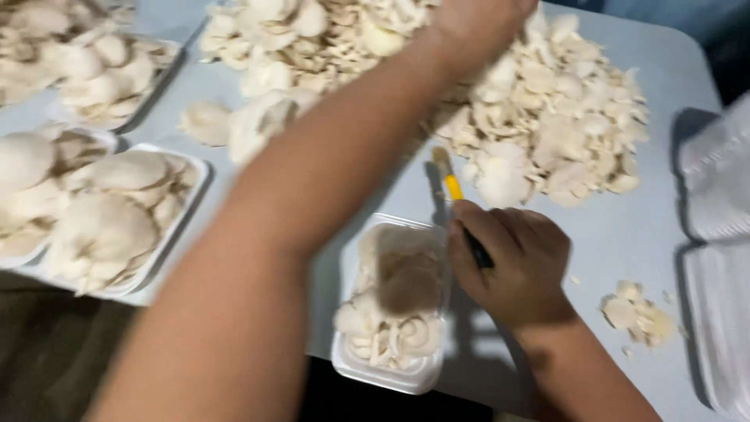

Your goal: Cleaning oyster mushrooms with a small brush and arranging them into styrofoam trays for packaging.

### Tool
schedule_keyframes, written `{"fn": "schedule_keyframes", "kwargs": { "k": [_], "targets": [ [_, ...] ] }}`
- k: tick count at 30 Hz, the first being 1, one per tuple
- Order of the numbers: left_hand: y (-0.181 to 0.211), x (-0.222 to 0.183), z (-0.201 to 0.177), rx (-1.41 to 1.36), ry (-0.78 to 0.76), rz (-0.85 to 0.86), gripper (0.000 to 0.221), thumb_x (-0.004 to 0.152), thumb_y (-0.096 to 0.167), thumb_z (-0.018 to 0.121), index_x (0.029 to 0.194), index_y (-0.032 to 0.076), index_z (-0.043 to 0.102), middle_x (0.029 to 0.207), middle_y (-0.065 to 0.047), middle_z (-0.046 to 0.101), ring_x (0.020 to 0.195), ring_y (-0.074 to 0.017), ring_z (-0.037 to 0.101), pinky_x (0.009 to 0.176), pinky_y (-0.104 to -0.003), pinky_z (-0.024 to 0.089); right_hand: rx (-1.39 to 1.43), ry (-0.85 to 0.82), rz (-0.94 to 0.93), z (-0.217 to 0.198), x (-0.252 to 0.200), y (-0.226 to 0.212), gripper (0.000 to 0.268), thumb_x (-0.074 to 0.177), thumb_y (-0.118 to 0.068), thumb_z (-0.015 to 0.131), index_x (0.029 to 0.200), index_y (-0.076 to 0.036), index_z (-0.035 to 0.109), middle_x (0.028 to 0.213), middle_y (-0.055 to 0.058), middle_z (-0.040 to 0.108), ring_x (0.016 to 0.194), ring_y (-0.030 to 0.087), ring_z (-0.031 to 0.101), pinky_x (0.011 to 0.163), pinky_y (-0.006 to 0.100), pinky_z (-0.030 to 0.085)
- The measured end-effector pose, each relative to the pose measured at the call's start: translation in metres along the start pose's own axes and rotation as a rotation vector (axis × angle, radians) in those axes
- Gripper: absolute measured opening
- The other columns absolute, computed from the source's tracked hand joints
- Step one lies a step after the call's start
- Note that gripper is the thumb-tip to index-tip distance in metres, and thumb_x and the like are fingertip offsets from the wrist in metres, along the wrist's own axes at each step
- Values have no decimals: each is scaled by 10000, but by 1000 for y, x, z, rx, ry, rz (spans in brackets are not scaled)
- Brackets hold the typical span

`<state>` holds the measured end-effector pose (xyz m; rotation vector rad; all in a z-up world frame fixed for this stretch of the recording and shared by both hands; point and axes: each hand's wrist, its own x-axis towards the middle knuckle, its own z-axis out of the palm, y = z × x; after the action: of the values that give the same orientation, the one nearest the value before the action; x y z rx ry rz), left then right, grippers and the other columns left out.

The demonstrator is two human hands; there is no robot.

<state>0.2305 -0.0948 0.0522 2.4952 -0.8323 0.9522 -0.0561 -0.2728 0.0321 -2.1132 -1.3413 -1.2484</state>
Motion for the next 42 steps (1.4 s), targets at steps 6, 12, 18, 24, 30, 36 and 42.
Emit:
{"fn": "schedule_keyframes", "kwargs": {
  "k": [6,12,18,24,30,36,42],
  "targets": [
    [7,-25,13,568,-297,17,301,900,65,705,1182,133,785,1434,-169,490,1162,-407,592,932,-602,498,4,-47,65,-5,7,-8,112,1025,-122,685,1017,-48,770,762,80,699,639,264,646,607,392,511],
    [4,-60,-28,104,-72,-331,81,943,243,667,953,163,669,1011,-74,530,875,-260,543,744,-487,414,10,-52,102,-7,9,-3,53,1032,-105,686,1016,-86,733,683,55,576,560,262,524,565,387,449],
    [20,-122,-91,-259,91,-611,305,979,392,639,761,189,574,659,6,566,637,-137,506,587,-390,346,76,-11,164,-8,7,1,98,1054,-101,629,1032,-51,710,658,64,491,506,237,391,505,357,329],
    [90,-192,-141,-862,82,-782,163,931,59,660,920,191,566,799,25,698,756,-92,661,725,-250,509,414,226,519,-7,11,1,223,1079,-57,580,1147,136,668,1029,277,714,913,343,740,842,410,612],
    [101,-221,-116,-899,174,-757,171,896,-18,636,962,139,623,753,-1,651,647,-78,542,618,-224,445,755,158,905,3,9,12,139,1098,21,463,1127,35,598,893,119,657,731,162,682,509,161,480],
    [102,-221,-129,-869,264,-879,130,881,35,613,909,160,592,641,43,603,623,-61,566,661,-223,494,547,288,843,11,-3,41,109,1100,-54,576,1130,20,651,968,156,645,824,245,739,543,251,469],
    [94,-224,-133,-667,342,-754,148,851,174,805,912,200,673,1220,-56,415,1288,-244,435,1201,-390,278,893,121,1134,26,-7,33,150,1073,-163,582,1124,-43,655,827,175,709,567,156,589,553,225,462]
  ]
}}
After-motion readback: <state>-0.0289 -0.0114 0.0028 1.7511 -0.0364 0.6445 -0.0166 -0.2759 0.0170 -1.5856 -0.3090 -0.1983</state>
